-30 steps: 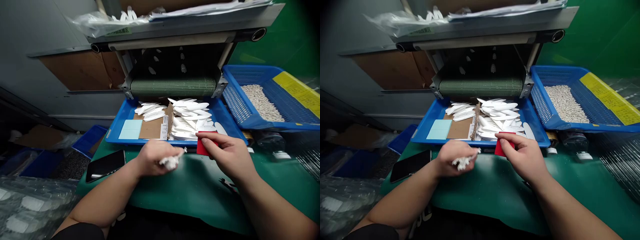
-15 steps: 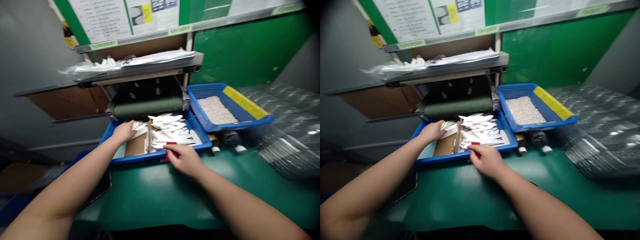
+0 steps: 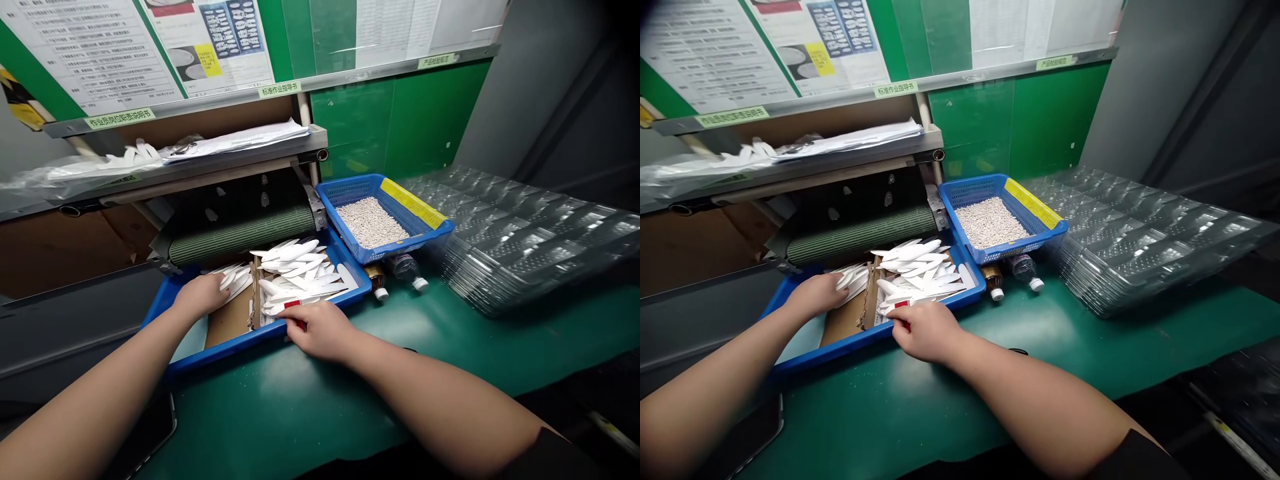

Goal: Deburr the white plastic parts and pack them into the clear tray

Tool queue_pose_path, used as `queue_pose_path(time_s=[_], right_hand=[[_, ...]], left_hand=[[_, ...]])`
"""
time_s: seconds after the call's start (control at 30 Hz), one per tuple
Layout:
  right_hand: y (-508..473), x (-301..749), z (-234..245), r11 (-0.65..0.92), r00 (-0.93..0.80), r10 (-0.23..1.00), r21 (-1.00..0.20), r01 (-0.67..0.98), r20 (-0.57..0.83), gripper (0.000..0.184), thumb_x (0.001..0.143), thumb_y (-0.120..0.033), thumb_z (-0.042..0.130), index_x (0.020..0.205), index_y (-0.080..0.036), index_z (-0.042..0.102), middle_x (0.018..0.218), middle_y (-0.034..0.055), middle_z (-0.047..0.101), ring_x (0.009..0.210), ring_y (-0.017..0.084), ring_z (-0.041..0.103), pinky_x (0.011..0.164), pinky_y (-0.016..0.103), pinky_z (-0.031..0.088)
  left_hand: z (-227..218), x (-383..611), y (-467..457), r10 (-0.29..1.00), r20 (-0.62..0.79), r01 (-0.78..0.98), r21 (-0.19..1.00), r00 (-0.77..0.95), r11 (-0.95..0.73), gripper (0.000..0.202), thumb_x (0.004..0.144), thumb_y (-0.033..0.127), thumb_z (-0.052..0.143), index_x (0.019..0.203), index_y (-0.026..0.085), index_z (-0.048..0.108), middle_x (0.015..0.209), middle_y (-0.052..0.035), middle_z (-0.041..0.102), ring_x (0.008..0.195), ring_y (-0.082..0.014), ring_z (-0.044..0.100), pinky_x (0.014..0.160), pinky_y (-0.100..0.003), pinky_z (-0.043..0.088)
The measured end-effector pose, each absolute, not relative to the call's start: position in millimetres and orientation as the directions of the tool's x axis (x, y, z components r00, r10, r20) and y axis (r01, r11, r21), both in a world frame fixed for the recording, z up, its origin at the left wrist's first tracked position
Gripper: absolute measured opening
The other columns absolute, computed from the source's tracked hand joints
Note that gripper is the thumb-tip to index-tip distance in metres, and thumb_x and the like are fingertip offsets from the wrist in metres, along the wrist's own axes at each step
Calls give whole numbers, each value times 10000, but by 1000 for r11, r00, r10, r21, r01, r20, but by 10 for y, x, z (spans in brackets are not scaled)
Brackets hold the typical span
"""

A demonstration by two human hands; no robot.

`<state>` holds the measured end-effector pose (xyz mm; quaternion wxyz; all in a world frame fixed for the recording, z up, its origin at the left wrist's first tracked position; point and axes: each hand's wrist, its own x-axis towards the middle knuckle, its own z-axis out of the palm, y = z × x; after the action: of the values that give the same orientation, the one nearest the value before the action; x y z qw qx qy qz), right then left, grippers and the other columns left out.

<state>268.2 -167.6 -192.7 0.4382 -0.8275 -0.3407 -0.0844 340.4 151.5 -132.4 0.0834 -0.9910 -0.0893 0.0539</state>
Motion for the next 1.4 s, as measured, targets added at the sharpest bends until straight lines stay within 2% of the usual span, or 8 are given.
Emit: queue_pose_path(time_s=[0.2, 0.3, 0.43, 0.5, 0.67, 0.83, 1.2, 1.4], right_hand=[[-1675, 2692, -1922, -339, 759, 476, -704, 624, 444, 358, 900, -269, 572, 1174, -252, 801, 914, 13, 754, 867, 206, 720, 773, 296, 517], [-1686, 2654, -1878, -299, 775, 446, -742, 600, 447, 320, 948, -335, 582, 1156, -234, 802, 978, 16, 756, 915, 193, 722, 817, 282, 519], [-1722, 2623, -1789, -130, 823, 391, -860, 493, 412, 359, 1002, -495, 601, 1105, -209, 791, 1012, 1, 748, 953, 149, 697, 854, 234, 500], [-1724, 2643, -1781, 36, 835, 417, -925, 379, 359, 397, 985, -520, 632, 1041, -155, 777, 954, 31, 731, 896, 156, 668, 809, 244, 493], [-1648, 2701, -1896, 266, 792, 558, -957, 114, 249, 384, 943, -464, 690, 991, -83, 709, 958, 88, 700, 890, 181, 640, 843, 292, 500], [-1579, 2616, -1915, 189, 778, 614, -982, 19, 133, 420, 874, -511, 751, 877, -103, 652, 813, 32, 614, 731, 118, 526, 703, 240, 442], [-1585, 2648, -1981, 120, 798, 593, -992, 44, 108, 403, 921, -509, 697, 833, -121, 634, 774, 38, 627, 722, 130, 549, 703, 256, 453], [-1729, 2641, -1760, 163, 915, 358, -977, 138, 189, 308, 918, -397, 695, 1079, -147, 773, 935, 62, 704, 787, 129, 607, 745, 251, 505]], left_hand=[[-813, 3014, 1285, 215, 116, 214, 23, 970, -977, 326, 877, 555, 435, 839, 250, 544, 739, -10, 646, 680, -179, 550, 568, -232, 336], [-618, 2699, 1073, 392, 157, 324, 337, 906, -884, 385, 834, 633, 576, 836, 249, 600, 740, 42, 652, 676, -134, 573, 547, -167, 345], [-729, 2290, 649, 311, -38, 237, 736, 950, -634, 480, 670, 608, 838, 909, 231, 661, 790, 35, 728, 708, -148, 650, 585, -183, 498], [-916, 2145, 455, 173, -206, 268, 764, 963, -587, 547, 659, 714, 794, 794, 211, 625, 611, 11, 658, 551, -175, 603, 501, -238, 474], [-1390, 2032, 328, 23, -161, 151, 859, 987, -489, 523, 706, 689, 781, 927, 238, 634, 745, 27, 638, 676, -94, 564, 599, -157, 442], [-1580, 2023, 400, -57, -201, 175, 937, 978, -304, 559, 676, 670, 817, 933, 235, 579, 742, 49, 539, 670, -78, 482, 607, -169, 415], [-1645, 1979, 332, 35, -151, 151, 895, 988, -420, 495, 725, 638, 774, 1011, 252, 656, 916, 21, 703, 817, -121, 637, 766, -192, 495], [-1634, 1978, 379, 38, -38, 52, 861, 999, -506, 390, 780, 598, 726, 958, 256, 668, 840, 27, 700, 763, -110, 627, 725, -179, 501]])
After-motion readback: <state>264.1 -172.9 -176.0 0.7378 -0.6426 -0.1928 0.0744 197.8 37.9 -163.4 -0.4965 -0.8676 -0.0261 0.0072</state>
